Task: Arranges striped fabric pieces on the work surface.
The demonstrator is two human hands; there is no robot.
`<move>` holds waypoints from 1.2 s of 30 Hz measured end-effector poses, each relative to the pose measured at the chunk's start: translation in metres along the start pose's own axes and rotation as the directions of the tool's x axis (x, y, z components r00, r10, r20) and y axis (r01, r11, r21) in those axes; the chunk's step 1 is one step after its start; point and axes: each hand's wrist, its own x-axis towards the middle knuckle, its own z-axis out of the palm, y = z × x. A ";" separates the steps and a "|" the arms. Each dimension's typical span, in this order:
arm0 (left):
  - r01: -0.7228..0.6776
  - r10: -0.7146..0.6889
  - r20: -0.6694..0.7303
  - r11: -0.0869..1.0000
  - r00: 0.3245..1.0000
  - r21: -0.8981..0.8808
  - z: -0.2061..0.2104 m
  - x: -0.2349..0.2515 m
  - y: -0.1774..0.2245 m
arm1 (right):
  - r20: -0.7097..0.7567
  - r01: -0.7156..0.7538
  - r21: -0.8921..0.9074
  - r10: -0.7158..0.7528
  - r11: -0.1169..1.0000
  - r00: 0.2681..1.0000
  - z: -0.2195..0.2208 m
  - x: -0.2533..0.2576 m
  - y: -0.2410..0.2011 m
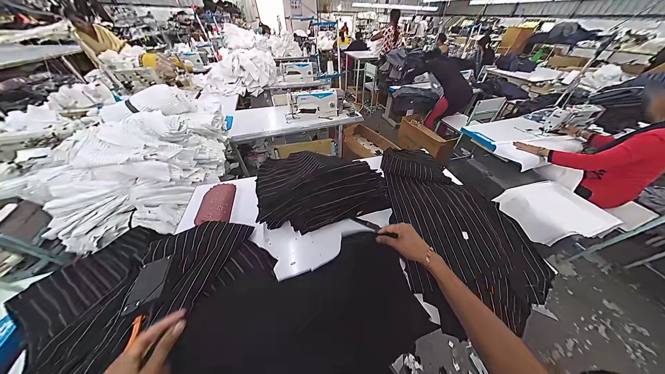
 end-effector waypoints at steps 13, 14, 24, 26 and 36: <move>-0.314 0.129 0.493 0.896 0.860 0.313 0.152 -0.016 -0.055 | -0.142 -0.022 -0.255 -0.015 0.967 0.990 0.116 0.071 0.028; -0.333 0.097 0.593 0.893 0.799 0.303 0.160 -0.043 -0.055 | -0.114 0.050 -0.259 -0.082 0.965 0.990 0.128 0.053 0.020; -0.232 -0.181 0.598 0.805 0.781 0.546 0.156 -0.092 -0.049 | 0.564 0.247 -0.242 -0.071 0.938 0.823 0.211 -0.095 -0.033; -0.136 -0.349 0.640 0.801 0.684 0.582 0.151 -0.067 -0.026 | 0.571 0.191 -0.236 -0.023 0.953 0.821 0.198 -0.090 -0.036; 0.102 -0.587 0.528 0.722 0.613 0.684 0.188 0.090 -0.029 | 0.484 0.033 -0.478 0.232 0.878 0.844 0.136 0.078 -0.032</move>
